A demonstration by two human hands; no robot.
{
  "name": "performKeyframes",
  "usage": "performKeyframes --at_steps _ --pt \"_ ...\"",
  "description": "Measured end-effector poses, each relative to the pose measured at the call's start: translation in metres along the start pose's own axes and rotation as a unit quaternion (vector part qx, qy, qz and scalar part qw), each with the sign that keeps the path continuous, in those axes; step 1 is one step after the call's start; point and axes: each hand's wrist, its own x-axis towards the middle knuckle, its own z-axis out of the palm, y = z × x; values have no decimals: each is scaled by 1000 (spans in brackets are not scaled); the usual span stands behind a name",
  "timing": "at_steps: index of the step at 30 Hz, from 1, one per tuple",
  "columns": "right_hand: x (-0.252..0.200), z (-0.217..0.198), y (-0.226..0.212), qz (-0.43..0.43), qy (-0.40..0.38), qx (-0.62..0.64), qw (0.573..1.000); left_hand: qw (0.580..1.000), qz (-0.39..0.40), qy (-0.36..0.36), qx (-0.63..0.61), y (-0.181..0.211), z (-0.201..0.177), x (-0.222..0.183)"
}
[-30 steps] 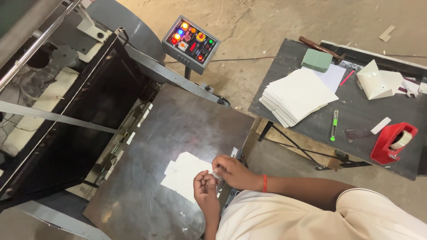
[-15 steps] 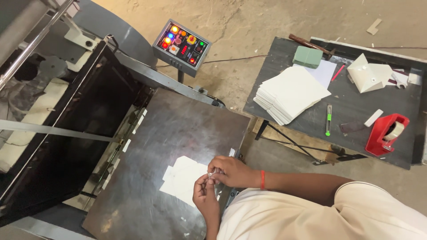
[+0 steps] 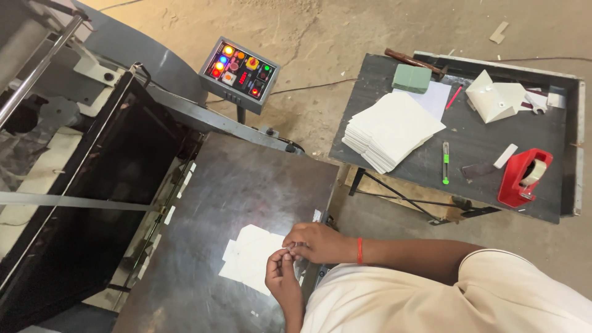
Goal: Manually fold paper sheets into envelope shapes at a production workstation.
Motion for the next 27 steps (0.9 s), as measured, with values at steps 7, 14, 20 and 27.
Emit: performKeyframes --at_steps 7,14,20,27 --pt "-2 1 2 -31 -6 -31 999 1000 -16 4 -16 0 2 2" --pt "-6 8 20 -60 2 -59 996 995 -46 7 -93 -3 4 5" --pt "-1 3 14 -25 8 -46 999 990 -60 1 -127 -10 2 8" --pt "0 4 17 -10 -5 -32 999 978 -93 3 -186 -13 -2 12"
